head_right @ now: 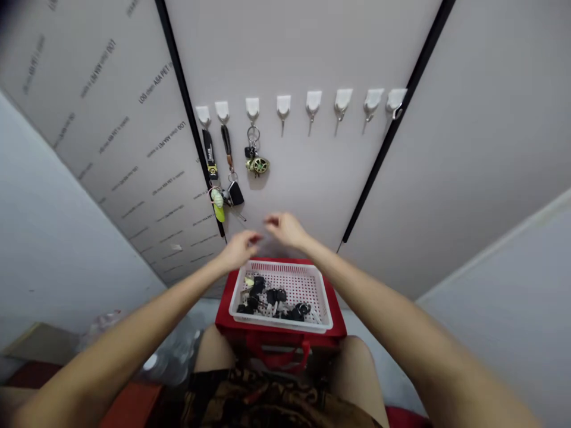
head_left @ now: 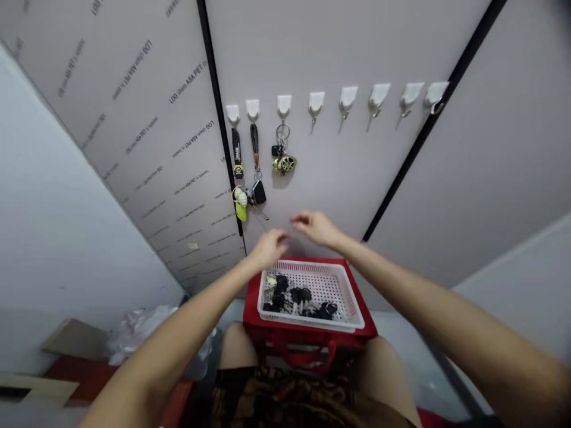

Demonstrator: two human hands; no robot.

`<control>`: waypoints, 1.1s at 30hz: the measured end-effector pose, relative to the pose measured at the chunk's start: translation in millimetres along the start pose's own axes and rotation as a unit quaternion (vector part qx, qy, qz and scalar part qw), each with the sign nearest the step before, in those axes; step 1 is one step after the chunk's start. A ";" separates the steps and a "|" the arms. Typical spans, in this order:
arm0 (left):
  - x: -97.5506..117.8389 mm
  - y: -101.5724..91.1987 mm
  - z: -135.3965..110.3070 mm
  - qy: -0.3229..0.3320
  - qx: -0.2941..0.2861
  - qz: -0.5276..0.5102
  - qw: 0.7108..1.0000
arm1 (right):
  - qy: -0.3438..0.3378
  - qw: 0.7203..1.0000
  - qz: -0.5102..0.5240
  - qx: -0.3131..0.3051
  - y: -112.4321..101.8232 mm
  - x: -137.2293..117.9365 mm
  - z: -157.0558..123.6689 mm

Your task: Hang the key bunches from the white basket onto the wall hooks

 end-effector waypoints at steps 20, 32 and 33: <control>-26.1 83.7 -36.3 -0.110 -0.180 -0.203 0.956 | 0.032 0.987 0.030 -0.156 51.1 44.4 -77.1; -0.4 47.3 -16.2 -0.198 -0.131 -0.595 0.768 | 0.088 0.948 0.296 -0.082 20.2 19.4 -63.8; 3.2 44.1 -15.2 -0.192 -0.138 -0.605 0.760 | 0.078 0.948 0.299 -0.075 18.3 16.6 -62.9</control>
Point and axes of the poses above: each hand's wrist, its own z-axis towards the middle knuckle, its own y-axis out of the palm, x = y × z, the point moved 7 cm from there along z, towards the middle knuckle, and after that the axes turned 5 degrees about -y, right-handed, at the moved point
